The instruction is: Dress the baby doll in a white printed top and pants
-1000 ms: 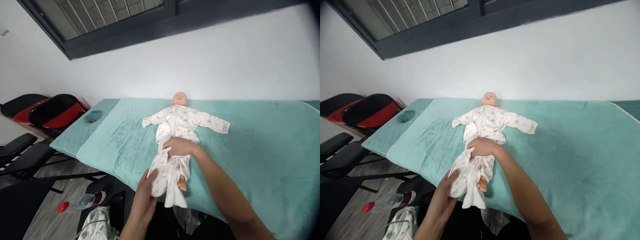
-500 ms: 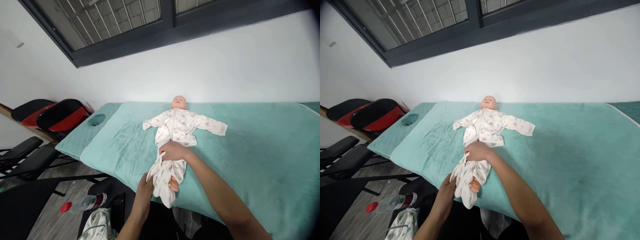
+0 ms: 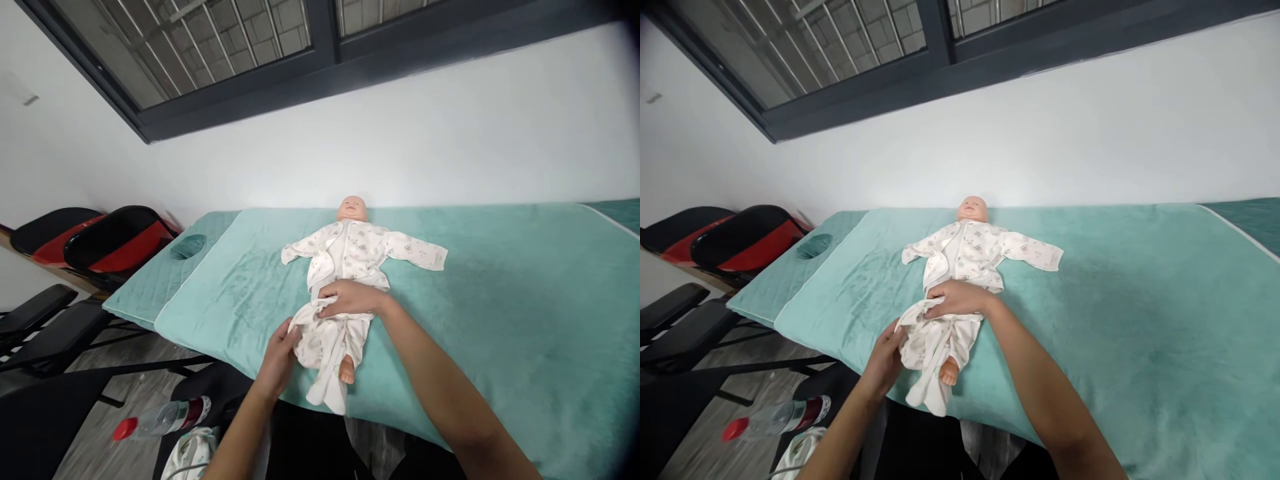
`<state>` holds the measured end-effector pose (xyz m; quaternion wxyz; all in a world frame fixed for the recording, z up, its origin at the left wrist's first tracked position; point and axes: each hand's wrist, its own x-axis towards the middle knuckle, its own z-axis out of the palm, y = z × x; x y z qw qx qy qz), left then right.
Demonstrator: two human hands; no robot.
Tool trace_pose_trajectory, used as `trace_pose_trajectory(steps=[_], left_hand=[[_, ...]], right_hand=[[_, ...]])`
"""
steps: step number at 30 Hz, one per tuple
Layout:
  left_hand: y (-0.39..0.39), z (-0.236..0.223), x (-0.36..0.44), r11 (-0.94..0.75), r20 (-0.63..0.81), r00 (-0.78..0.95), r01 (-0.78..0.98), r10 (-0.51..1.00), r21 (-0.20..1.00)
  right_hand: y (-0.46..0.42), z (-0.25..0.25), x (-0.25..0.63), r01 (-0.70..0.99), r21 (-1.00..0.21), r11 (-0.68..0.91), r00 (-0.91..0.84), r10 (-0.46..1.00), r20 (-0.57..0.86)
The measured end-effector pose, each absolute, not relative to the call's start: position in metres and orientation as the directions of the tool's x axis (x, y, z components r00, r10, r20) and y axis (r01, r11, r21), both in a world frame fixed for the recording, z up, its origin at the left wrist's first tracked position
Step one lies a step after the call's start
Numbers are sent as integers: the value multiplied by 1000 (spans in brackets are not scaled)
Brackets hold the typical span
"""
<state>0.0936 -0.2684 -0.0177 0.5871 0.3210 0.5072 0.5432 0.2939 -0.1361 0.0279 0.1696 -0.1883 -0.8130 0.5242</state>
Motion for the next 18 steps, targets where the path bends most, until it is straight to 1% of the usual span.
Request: trace_pose_trajectory(steps=[2,4,8,10,12,14,15,17,18], left_hand=[[-246,-15,81,163,-189,-68,-278,980,947],[-221,-9,76,135,-153,-72,-214,986,967],[-171,3,84,97,-105,-164,-59,981,994],[-151,3,91,49,-32,-188,83,982,995],[-136,0,95,-62,108,-141,294,984,954],[-128,-6,97,-210,266,-40,502,963,839],[-126,-8,98,-270,327,7,579,945,769],[-124,-10,100,-327,388,68,683,919,654],[-124,-9,101,-330,393,82,713,916,619]], right_hand=[[-135,30,298,120,-927,354,-866,494,76],[-134,32,301,114,-937,331,-847,525,82],[-131,32,308,67,-952,299,-818,562,119],[-130,32,312,46,-954,296,-783,604,150],[-131,32,313,60,-946,320,-715,675,183],[-133,32,312,152,-906,395,-591,771,237],[-135,31,310,240,-864,442,-499,820,281],[-137,28,304,482,-723,494,-292,869,399],[-138,26,300,606,-638,475,-203,868,454]])
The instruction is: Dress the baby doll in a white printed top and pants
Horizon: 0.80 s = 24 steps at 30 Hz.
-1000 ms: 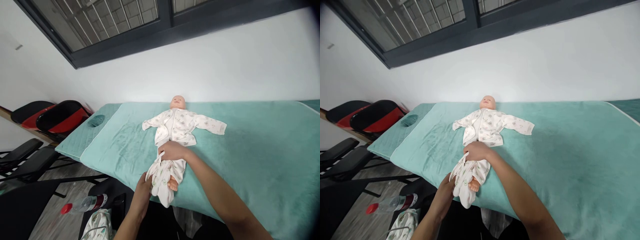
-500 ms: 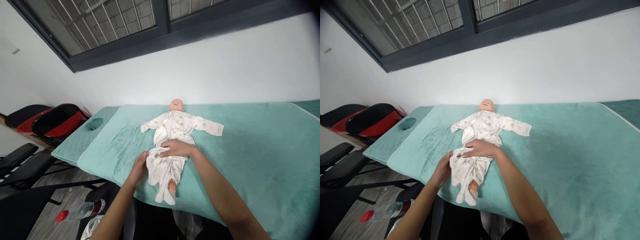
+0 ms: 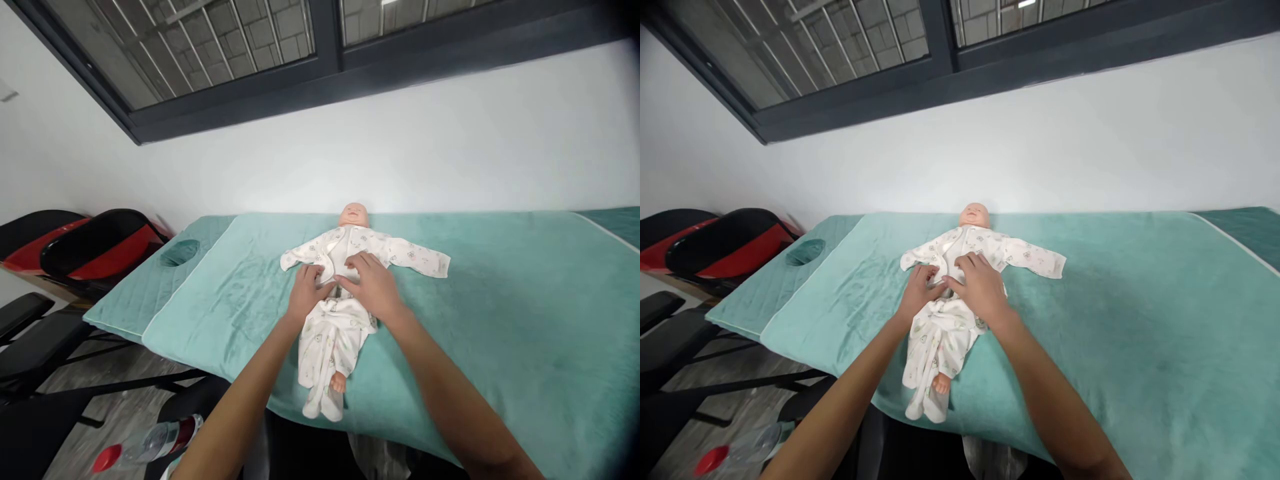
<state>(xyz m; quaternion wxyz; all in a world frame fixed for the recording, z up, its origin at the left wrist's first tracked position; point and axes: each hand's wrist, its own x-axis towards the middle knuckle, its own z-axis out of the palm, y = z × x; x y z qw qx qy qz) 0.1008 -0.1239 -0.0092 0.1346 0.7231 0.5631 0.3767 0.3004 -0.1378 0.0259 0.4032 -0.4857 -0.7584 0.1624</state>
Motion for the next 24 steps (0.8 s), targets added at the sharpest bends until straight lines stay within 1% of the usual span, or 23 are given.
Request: trace_pose_trajectory(steps=[1,2,4,5,7,8,10,12,13,14,16,18,19,20,21,22,23,24], left_hand=[[-124,-8,102,-320,388,80,728,918,607],[-123,-5,102,-299,377,58,725,924,620],[-120,-1,99,-228,368,-82,655,926,720],[-117,1,95,-179,350,-204,571,915,801],[-109,3,82,-77,234,-448,342,863,937],[-104,2,73,-30,154,-525,237,837,971],[-95,-2,54,73,9,-583,117,813,990],[-90,-7,35,168,-72,-592,110,803,980],[-89,-10,28,205,-97,-597,117,796,972],[-91,-13,22,233,-109,-603,131,790,964],[-97,-16,15,243,-77,-616,189,784,951],[-107,-17,15,202,10,-629,265,777,943],[-113,-16,17,166,67,-624,308,779,937],[-120,-15,19,126,120,-593,356,796,926],[-127,-13,23,85,149,-524,397,839,914],[-135,-11,26,51,142,-416,420,898,906],[-142,-9,30,27,97,-270,421,958,907],[-149,-6,34,17,29,-107,404,994,914]], right_hand=[[-138,23,297,709,-556,435,-141,859,492],[-137,21,295,784,-483,389,-108,852,512],[-135,16,294,864,-390,318,-80,852,517],[-133,15,295,880,-364,304,-79,851,519],[-128,16,302,884,-353,306,-83,847,526],[-124,17,307,875,-381,300,-66,852,520],[-116,21,324,836,-494,238,31,879,475],[-108,24,349,794,-602,85,205,895,397],[-105,25,365,784,-620,-10,294,887,357],[-102,25,382,786,-609,-104,362,876,318],[-98,20,418,812,-522,-260,414,888,202],[-96,14,447,836,-430,-340,387,922,24],[-95,12,456,842,-402,-361,384,923,-25],[-96,11,460,844,-394,-364,389,921,-19],[-96,12,458,845,-410,-344,395,918,43],[-98,13,451,848,-446,-286,380,915,135],[-100,16,439,853,-489,-184,331,915,232],[-103,19,423,844,-534,-41,244,917,315]])
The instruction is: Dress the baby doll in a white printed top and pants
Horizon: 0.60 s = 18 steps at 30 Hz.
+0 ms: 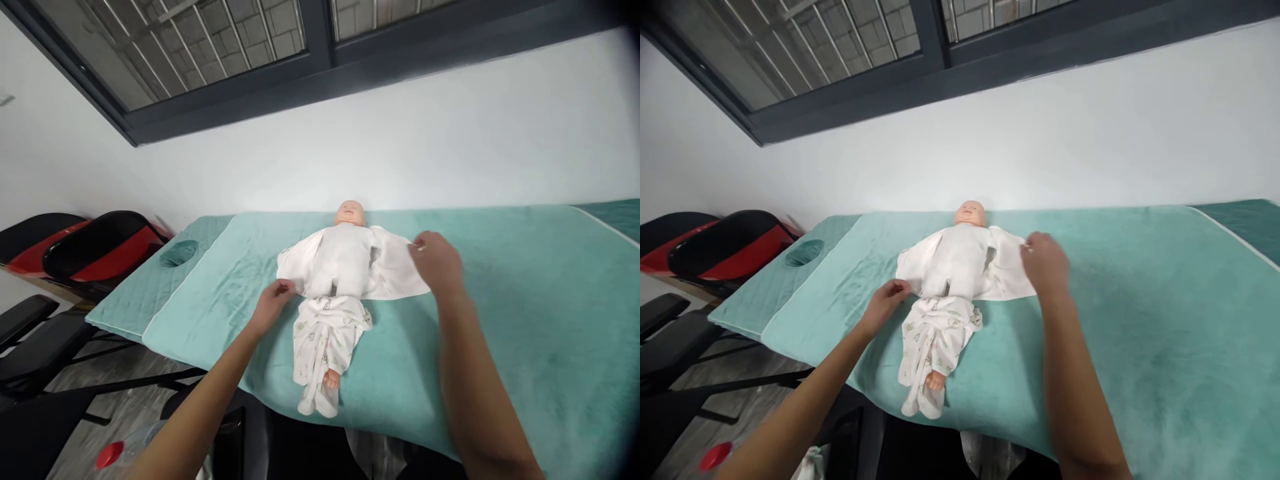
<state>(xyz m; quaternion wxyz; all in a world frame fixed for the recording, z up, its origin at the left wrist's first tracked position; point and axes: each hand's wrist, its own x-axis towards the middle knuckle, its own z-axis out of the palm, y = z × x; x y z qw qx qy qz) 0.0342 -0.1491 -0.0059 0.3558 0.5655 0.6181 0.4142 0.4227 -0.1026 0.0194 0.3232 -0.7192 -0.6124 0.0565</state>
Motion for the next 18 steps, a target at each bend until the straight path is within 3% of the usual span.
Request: trace_pose_trajectory(steps=[3,6,10,15,18], left_hand=[[-165,4,43,47,-130,237,329,963,943],[-170,12,46,-1,-143,367,365,919,931],[-169,14,42,-66,-130,417,424,900,903],[-170,15,41,15,-173,410,361,896,932],[-169,19,42,-81,-120,456,398,882,914]], right_hand=[[-115,28,365,626,-650,430,-309,903,299],[-128,29,321,446,-598,666,-641,704,307],[-140,26,303,441,-506,741,-747,615,251],[-142,28,311,391,-620,680,-800,584,136],[-142,30,314,411,-627,662,-803,589,96]])
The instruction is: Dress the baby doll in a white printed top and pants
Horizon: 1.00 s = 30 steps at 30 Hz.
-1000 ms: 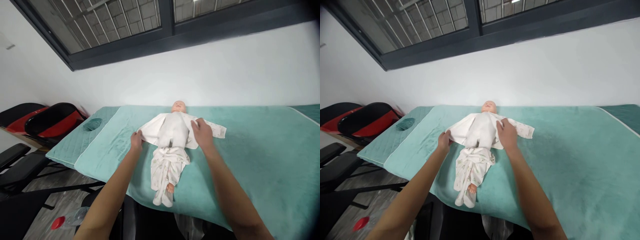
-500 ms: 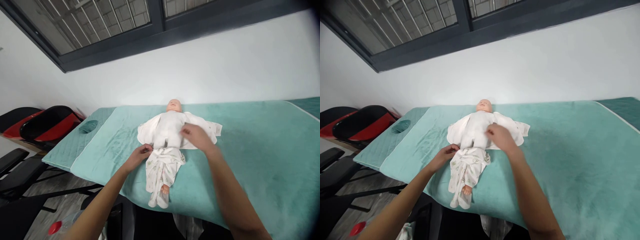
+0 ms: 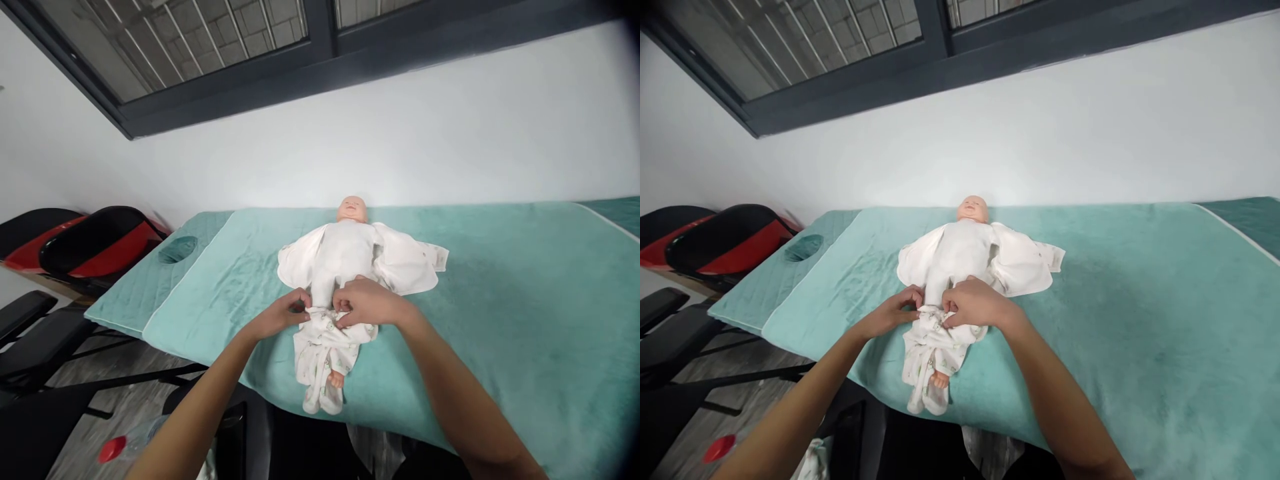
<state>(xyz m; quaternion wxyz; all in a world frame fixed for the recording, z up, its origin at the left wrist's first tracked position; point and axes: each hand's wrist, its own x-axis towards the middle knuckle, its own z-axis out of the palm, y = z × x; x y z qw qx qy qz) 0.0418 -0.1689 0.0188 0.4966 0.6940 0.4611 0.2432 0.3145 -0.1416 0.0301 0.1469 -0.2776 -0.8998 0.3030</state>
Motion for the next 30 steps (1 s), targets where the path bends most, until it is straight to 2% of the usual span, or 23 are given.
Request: trace_pose_trajectory(steps=[3,6,10,13,17,21,26,30], left_hand=[[-165,19,45,-158,-23,420,391,907,907],[-159,13,54,-140,47,287,312,957,940],[-141,-2,71,-98,97,17,245,995,965],[-120,-11,81,-126,156,-84,288,984,949],[-90,-15,89,-202,244,-102,315,964,927],[-61,-11,102,-225,269,-142,265,953,938],[-40,-7,112,-165,179,-105,135,978,977],[-45,-17,96,-51,49,50,43,998,998]], right_hand=[[-140,31,317,418,-641,644,-771,624,125],[-136,29,318,444,-675,590,-624,744,240],[-129,17,317,614,-575,541,-352,840,414],[-122,6,321,707,-515,485,-205,837,507],[-108,-6,334,710,-567,417,-53,835,548],[-95,-15,341,650,-644,403,-1,848,530],[-89,-23,340,673,-600,432,-11,817,576],[-86,-23,339,618,-612,493,-93,819,567]])
